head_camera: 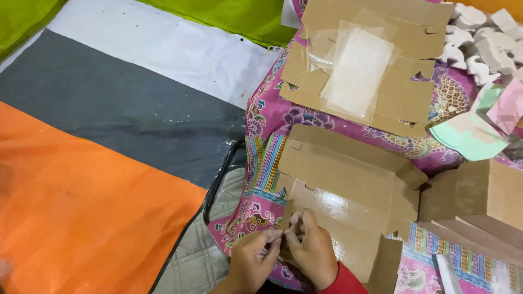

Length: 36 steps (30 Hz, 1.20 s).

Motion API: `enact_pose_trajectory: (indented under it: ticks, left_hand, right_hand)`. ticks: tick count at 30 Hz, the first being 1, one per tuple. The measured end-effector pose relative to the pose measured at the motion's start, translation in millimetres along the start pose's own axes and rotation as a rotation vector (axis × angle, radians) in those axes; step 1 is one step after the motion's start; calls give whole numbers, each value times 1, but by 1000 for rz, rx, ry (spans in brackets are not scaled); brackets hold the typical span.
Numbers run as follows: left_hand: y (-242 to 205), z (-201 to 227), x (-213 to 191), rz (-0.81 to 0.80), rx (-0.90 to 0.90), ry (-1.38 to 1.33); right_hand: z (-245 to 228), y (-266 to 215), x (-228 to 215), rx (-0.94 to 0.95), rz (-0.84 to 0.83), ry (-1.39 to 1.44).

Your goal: Cleaning a silicone mold with a brush and then assembling a cardboard box for packaging.

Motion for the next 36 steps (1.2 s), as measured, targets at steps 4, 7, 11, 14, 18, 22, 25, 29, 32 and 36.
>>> enact_pose_trajectory:
  ticks: [4,7,11,14,18,22,25,29,32,36]
  left_hand:
    - [2,8,-3,7,30,40]
    - [4,10,-4,-59,-108,-65]
    - [4,-8,-3,-198,-657,-326]
    - [5,-9,0,-172,-666,-341]
    - [10,-15,2,-264,-672,-341]
    - [37,14,0,-352,-383,29]
    - [48,59,17,-327,-8,229]
    - [42,127,83,-745,84,290]
    - [23,154,139,-926,151,345]
    - [10,152,184,-1072,76,403]
  right_hand:
    - [0,-3,1,-57,3,-34]
    - [3,-3,-3,29,8,72]
    - [12,-2,-4,130,19,309]
    - [3,-5,-4,42,23,135]
    - [-11,-12,-30,-15,-81,31]
    - [-10,-43,-117,-68,164,-128]
    - [31,-67,-172,124,435,-210]
    - [132,-75,-205,338,485,-421]
    - [131,-62,-197,450,427,-272]
    - [158,-54,-187,439,538,-86]
Point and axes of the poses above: each hand's wrist, its own y-axis towards the middle knuckle, its own x-axis out of the palm, z = x × y, the point moved 4 cm from there along y, towards the middle knuckle, and after that the axes turned 5 degrees about -x, right-handed, at the moved point
